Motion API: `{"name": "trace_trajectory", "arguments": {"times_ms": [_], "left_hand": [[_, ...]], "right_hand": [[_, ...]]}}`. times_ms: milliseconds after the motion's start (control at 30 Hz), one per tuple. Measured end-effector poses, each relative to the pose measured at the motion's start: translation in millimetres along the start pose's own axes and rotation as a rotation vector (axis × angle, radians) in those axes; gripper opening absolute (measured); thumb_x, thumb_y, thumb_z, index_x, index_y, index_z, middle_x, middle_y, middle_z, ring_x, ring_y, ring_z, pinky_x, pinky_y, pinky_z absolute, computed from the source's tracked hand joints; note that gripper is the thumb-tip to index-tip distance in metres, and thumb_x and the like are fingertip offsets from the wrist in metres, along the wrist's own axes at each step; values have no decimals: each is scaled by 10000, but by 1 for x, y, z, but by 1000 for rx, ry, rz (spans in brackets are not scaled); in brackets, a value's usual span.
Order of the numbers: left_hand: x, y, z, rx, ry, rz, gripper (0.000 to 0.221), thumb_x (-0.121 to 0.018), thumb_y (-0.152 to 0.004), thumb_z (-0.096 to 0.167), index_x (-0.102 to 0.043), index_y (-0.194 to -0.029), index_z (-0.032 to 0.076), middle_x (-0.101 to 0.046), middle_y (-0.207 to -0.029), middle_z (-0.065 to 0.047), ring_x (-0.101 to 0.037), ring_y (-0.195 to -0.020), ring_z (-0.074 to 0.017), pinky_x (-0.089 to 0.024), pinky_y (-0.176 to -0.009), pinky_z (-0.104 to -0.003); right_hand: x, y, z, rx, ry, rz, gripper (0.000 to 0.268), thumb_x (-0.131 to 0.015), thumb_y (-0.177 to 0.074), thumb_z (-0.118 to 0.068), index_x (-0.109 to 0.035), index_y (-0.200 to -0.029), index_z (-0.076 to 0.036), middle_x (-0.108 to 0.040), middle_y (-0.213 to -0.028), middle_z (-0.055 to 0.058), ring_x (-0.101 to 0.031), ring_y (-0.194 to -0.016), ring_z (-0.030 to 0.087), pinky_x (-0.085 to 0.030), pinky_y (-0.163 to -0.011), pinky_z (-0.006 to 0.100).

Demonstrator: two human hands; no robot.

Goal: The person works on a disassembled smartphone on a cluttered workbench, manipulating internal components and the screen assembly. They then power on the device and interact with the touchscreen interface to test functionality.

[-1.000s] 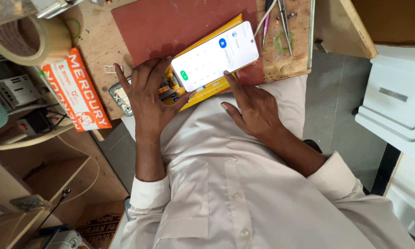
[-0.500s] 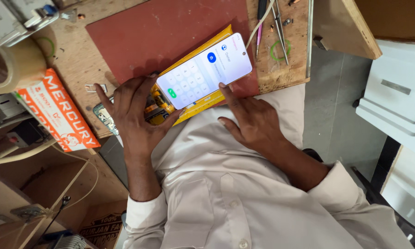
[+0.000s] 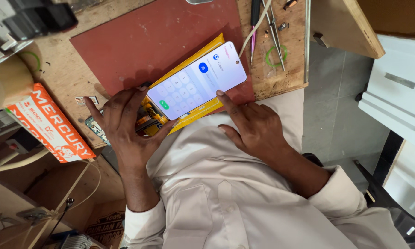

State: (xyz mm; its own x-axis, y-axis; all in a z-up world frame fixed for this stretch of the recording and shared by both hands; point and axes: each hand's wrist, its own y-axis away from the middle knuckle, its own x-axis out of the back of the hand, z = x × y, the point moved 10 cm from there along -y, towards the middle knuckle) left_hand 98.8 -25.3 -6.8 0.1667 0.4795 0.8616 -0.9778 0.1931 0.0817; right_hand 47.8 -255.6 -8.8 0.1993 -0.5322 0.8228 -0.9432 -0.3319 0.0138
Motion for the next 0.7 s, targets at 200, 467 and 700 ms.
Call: {"name": "trace_trajectory", "arguments": {"times_ms": [200, 467, 700], "left_hand": [[-1, 1, -2, 5, -1, 0, 766, -944, -737, 545, -685, -1313, 110, -640, -1300, -63, -586, -1281, -257, -70, -1313, -639], [-2, 2, -3, -2, 0, 3, 775, -950, -738, 532, -675, -1326, 109, -633, -1305, -64, -587, -1285, -259, -70, -1314, -637], [-2, 2, -3, -2, 4, 6, 789, -952, -735, 532, -670, -1334, 104, -633, -1310, -66, -585, -1288, -260, -68, -1312, -638]], "right_hand": [[17, 10, 43, -221, -9, 101, 611, -684, -997, -242, -513, -1518, 27, -610, -764, 42, -596, -688, 223, -501, -660, 378], [9, 4, 22, -105, -15, 45, 614, -706, -986, -284, -525, -1491, 14, -607, -775, 47, -595, -704, 226, -502, -661, 381], [11, 6, 28, -120, 27, 49, 591, -712, -984, -292, -553, -1477, -7, -611, -793, 60, -596, -723, 243, -503, -661, 399]]}}
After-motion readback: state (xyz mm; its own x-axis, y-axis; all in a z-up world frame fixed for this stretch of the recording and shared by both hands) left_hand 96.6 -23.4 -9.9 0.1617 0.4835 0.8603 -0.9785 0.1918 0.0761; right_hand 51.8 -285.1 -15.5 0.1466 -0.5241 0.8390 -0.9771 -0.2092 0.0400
